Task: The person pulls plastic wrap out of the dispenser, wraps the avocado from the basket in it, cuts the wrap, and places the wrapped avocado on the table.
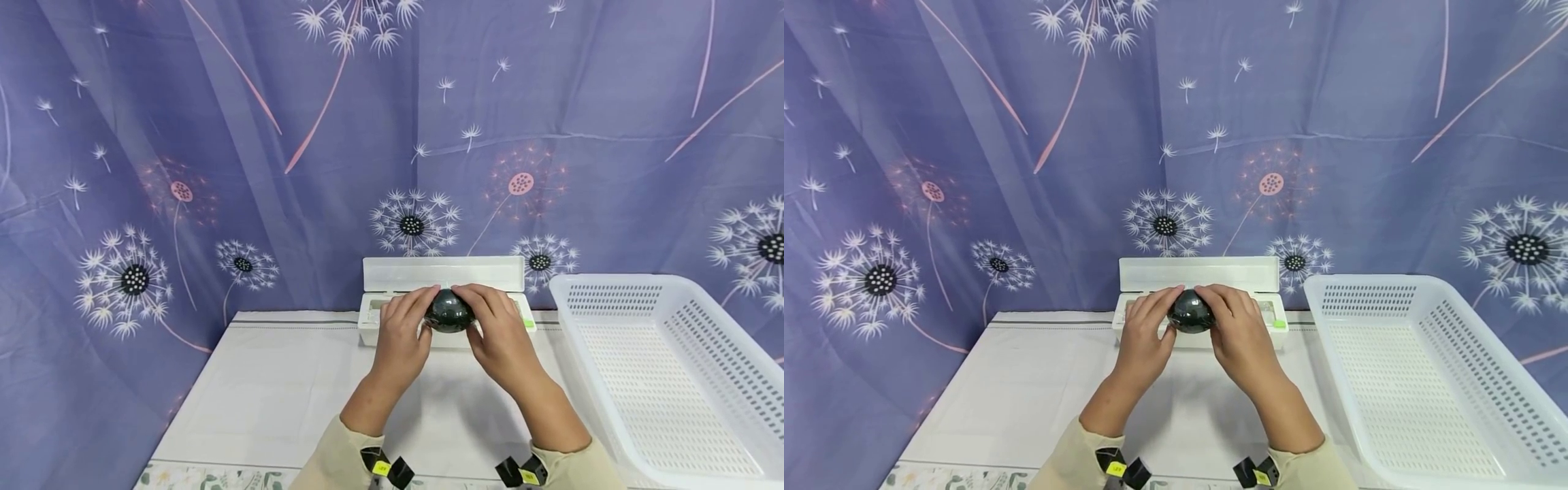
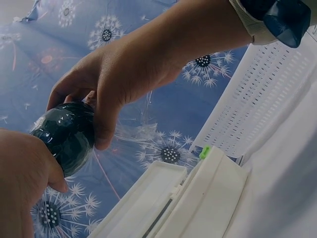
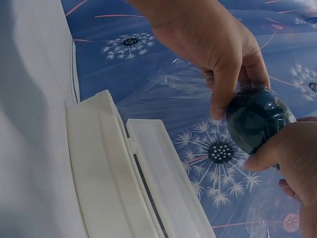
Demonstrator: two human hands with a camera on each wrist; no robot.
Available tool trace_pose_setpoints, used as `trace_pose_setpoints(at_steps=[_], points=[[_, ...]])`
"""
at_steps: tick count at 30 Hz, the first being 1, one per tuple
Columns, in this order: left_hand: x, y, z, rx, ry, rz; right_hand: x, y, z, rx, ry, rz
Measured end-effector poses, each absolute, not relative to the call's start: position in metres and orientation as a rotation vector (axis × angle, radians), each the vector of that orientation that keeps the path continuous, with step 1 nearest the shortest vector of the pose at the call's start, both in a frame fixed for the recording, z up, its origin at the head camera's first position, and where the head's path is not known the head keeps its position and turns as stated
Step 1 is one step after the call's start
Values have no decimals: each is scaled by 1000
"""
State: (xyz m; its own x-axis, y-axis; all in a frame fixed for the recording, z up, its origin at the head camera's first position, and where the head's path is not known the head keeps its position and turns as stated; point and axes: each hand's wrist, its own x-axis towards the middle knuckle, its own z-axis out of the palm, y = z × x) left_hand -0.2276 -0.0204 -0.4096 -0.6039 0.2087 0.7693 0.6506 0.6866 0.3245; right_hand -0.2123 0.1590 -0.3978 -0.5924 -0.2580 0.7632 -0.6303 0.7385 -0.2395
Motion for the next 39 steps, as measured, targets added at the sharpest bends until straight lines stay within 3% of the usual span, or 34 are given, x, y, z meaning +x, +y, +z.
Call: trace_pose_setpoints(at_steps=[39], points=[[-207,-30,-386,-697,-2375,-640,-197,165,-385,721,-2285,617]])
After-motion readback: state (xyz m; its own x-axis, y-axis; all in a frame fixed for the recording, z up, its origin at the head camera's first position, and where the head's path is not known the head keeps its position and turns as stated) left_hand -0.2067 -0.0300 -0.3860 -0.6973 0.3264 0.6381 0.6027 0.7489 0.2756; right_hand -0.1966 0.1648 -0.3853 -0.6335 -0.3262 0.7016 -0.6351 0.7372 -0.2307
